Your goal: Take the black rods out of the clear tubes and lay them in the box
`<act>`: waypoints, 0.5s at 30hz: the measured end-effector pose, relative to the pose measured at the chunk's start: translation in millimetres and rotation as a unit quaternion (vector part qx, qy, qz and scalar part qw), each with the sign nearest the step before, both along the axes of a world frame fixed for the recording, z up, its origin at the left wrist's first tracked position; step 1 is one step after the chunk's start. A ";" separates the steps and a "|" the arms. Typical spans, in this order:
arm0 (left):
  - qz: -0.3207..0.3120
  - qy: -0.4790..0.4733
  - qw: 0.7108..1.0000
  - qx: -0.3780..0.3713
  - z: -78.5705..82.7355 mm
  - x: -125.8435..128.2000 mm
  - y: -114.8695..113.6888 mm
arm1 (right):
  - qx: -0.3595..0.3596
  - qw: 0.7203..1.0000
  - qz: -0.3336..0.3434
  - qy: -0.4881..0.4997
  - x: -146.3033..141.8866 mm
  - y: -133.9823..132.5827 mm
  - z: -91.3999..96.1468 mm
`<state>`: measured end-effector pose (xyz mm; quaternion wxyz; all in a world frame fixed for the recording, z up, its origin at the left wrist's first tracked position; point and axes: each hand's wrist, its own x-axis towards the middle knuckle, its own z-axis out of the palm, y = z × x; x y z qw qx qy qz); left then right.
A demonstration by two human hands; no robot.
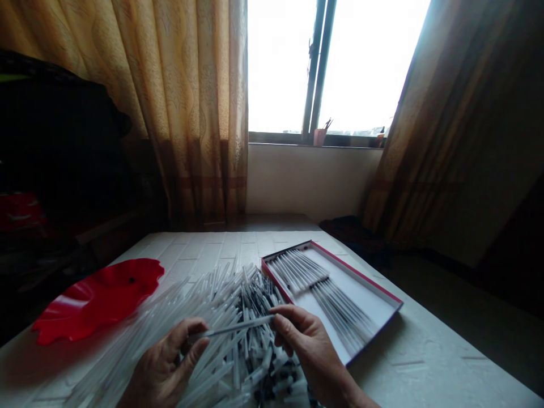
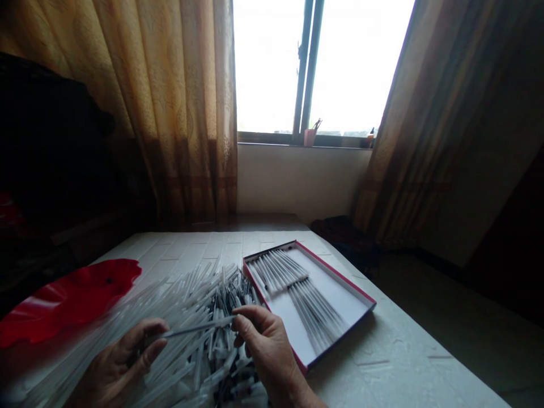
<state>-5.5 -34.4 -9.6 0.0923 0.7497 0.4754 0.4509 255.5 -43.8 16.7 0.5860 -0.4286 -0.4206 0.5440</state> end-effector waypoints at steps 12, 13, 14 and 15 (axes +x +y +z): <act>-0.023 -0.016 0.993 -0.113 12.1 4.3 -7.2 | -0.024 1.000 0.000 0.008 -3.3 1.0 2.3; -0.017 -0.016 0.994 -0.104 11.9 3.9 -6.9 | -0.023 1.000 -0.001 0.005 -3.2 0.9 2.3; -0.014 -0.015 0.996 -0.089 11.1 3.1 -6.1 | -0.022 1.000 -0.002 0.001 -3.0 0.9 1.9; -0.011 -0.010 0.997 -0.073 9.7 2.1 -4.9 | -0.020 1.000 -0.001 -0.002 -2.5 0.9 1.1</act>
